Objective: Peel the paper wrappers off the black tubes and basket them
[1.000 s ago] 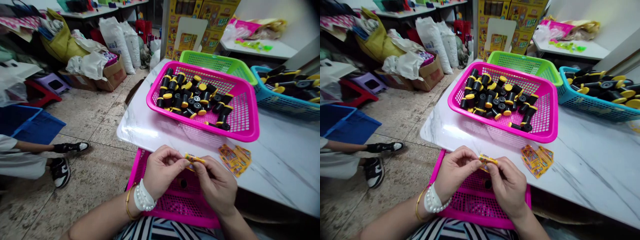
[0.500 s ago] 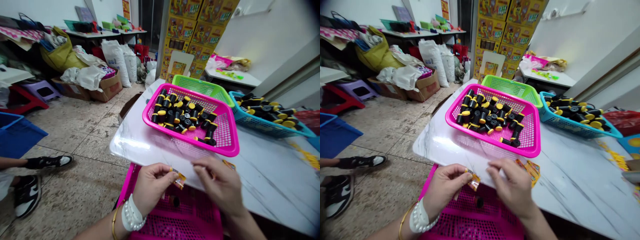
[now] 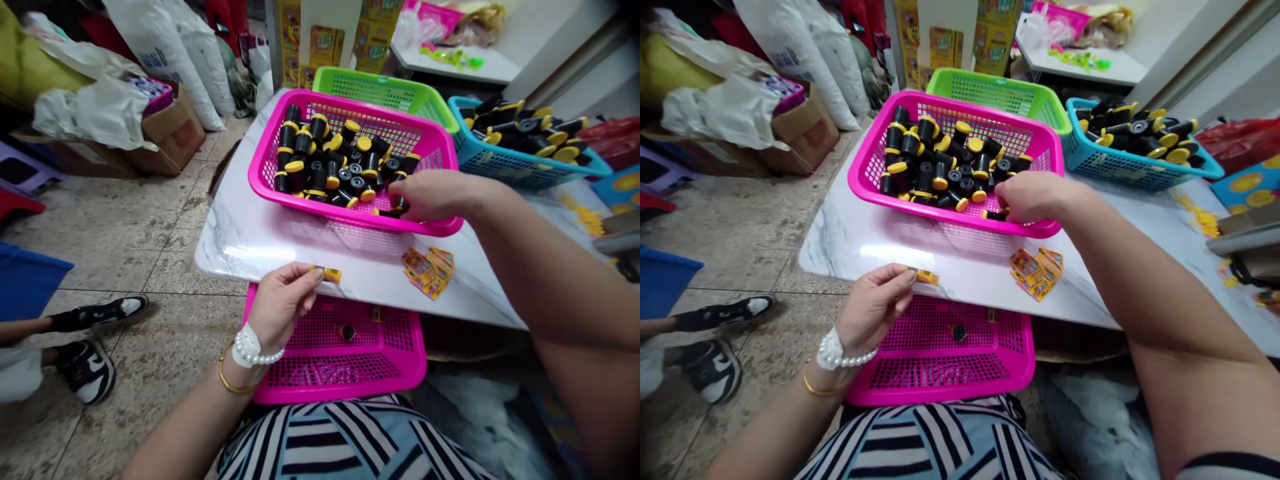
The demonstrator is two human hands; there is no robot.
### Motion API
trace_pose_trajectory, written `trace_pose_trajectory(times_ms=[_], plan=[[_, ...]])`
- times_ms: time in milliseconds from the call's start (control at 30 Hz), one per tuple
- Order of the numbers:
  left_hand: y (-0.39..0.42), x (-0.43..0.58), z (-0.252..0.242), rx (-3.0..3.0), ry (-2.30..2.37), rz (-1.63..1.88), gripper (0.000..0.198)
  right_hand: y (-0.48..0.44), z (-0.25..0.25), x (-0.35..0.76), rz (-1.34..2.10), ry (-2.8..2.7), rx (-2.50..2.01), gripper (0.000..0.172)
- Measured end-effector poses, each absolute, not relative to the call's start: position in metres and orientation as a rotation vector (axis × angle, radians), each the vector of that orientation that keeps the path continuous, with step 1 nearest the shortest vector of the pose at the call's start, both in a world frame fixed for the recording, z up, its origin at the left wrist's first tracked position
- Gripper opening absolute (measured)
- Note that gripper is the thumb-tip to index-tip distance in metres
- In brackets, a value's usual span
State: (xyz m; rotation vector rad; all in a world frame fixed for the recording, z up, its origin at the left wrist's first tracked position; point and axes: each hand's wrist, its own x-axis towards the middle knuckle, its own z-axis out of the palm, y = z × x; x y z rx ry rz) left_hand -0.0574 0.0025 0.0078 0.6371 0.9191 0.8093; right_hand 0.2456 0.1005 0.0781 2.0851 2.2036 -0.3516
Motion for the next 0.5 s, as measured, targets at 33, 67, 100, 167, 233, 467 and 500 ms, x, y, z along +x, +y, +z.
trace_pose_trajectory(times_ms=[33, 67, 100, 167, 233, 467, 500], plan=[[0.002, -0.058, 0.006, 0.623, 0.920, 0.814, 0.023, 0.096, 0.084, 0.250, -0.409, 2.235, 2.123, 0.022], [0.001, -0.059, 0.005, 0.611, 0.920, 0.815, 0.023, 0.089, 0.090, 0.254, -0.483, 2.286, 2.181, 0.026], [-0.001, -0.059, 0.004, 0.600, 0.921, 0.812, 0.023, 0.079, 0.095, 0.257, -0.590, 2.366, 2.266, 0.033], [-0.004, -0.059, 0.004, 0.571, 0.918, 0.797, 0.024, 0.050, 0.101, 0.258, -0.927, 2.553, 2.451, 0.042], [-0.006, -0.057, 0.004, 0.537, 0.902, 0.772, 0.024, 0.015, 0.097, 0.248, -1.445, 2.662, 2.549, 0.042], [-0.013, -0.047, -0.001, 0.482, 0.872, 0.680, 0.025, -0.095, 0.040, 0.170, -2.737, 2.275, 2.148, 0.023], [-0.015, -0.046, -0.002, 0.483, 0.883, 0.671, 0.025, -0.103, 0.033, 0.162, -2.692, 2.307, 2.203, 0.022]])
